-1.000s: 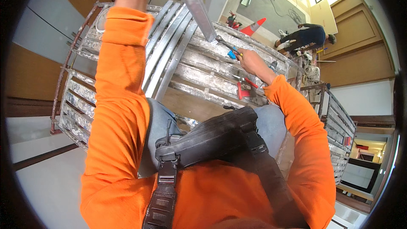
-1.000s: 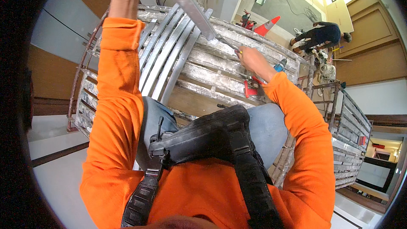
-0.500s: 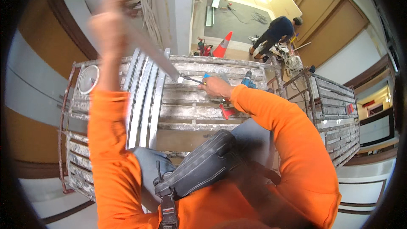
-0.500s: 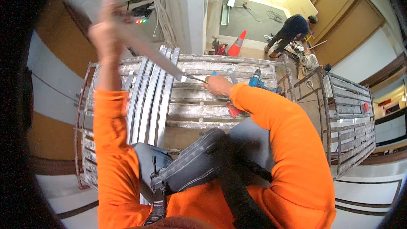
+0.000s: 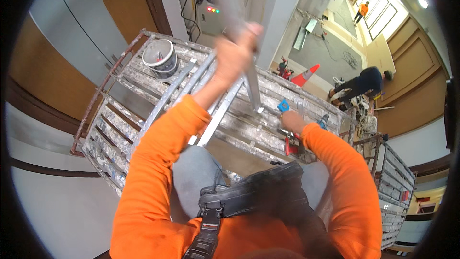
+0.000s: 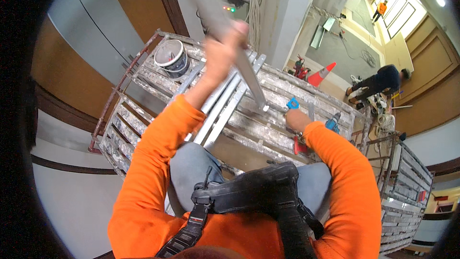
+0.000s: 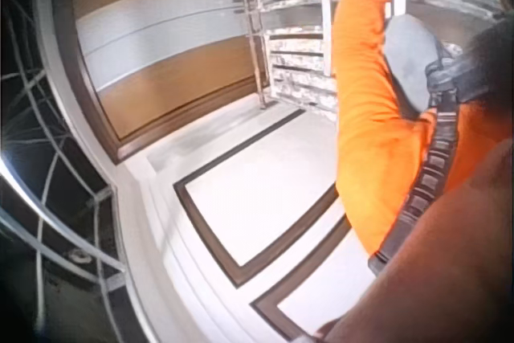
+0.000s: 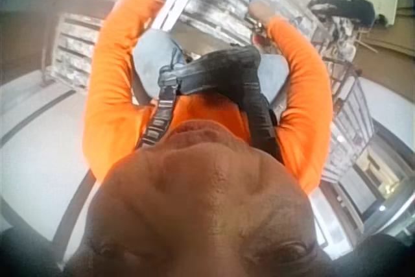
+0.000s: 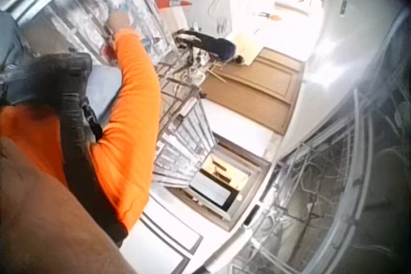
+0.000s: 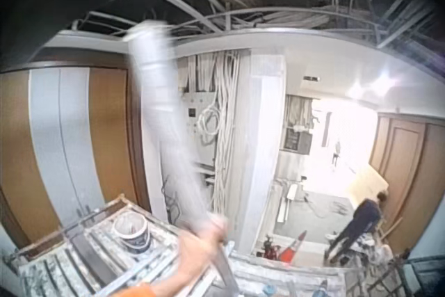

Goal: The person measures and marks metal strips on a scaffold using a tape measure and marker, then uses tin snips to cut the strips to size. The person also uses a power drill to fasten the metal pieces together on the scaffold.

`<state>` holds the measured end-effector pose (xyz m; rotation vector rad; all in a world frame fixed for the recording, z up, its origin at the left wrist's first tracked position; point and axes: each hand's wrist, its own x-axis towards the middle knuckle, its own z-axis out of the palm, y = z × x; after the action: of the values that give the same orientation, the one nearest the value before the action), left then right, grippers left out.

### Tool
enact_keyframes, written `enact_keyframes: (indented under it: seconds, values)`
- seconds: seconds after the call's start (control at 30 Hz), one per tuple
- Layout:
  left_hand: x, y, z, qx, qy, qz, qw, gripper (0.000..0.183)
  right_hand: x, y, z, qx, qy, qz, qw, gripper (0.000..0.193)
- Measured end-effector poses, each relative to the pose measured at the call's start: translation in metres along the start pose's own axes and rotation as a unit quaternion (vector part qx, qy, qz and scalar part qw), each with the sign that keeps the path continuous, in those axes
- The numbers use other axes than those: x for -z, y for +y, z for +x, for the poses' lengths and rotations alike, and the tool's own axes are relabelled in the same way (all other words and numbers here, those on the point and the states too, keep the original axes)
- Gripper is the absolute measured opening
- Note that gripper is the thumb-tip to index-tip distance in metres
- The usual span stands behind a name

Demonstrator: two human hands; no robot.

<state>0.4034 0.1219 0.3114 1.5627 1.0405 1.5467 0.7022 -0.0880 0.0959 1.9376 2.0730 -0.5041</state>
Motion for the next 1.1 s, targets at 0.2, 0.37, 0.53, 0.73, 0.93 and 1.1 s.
enact_keyframes:
  seconds: [0.2, 0.37, 0.53, 0.73, 0.93, 1.1]
  values:
    - [0.135, -0.005, 0.1, 0.109, -0.068, -0.51, 0.851, 0.032, 0.076, -0.072, -0.062, 0.037, 0.144, 0.223, 0.963, 0.023]
    - [0.188, -0.119, 0.079, 0.177, 0.138, -0.519, 0.825, 0.031, 0.118, -0.066, -0.077, 0.098, 0.215, 0.166, 0.957, 0.019]
    - [0.047, -0.017, -0.011, 0.119, -0.035, -0.177, 0.977, 0.024, 0.035, -0.014, -0.007, 0.011, -0.012, -0.003, 1.0, 0.023]
    - [0.112, 0.018, 0.04, 0.057, -0.017, -0.435, 0.898, 0.035, 0.053, -0.056, -0.04, 0.028, 0.11, 0.144, 0.983, 0.021]
    - [0.201, -0.093, 0.044, 0.143, 0.182, -0.532, 0.815, 0.023, 0.108, -0.069, -0.065, 0.066, 0.192, 0.123, 0.971, 0.018]
    - [0.058, -0.045, -0.038, 0.047, 0.002, -0.187, 0.981, 0.027, 0.046, -0.04, 0.004, -0.002, -0.003, -0.018, 1.0, 0.02]
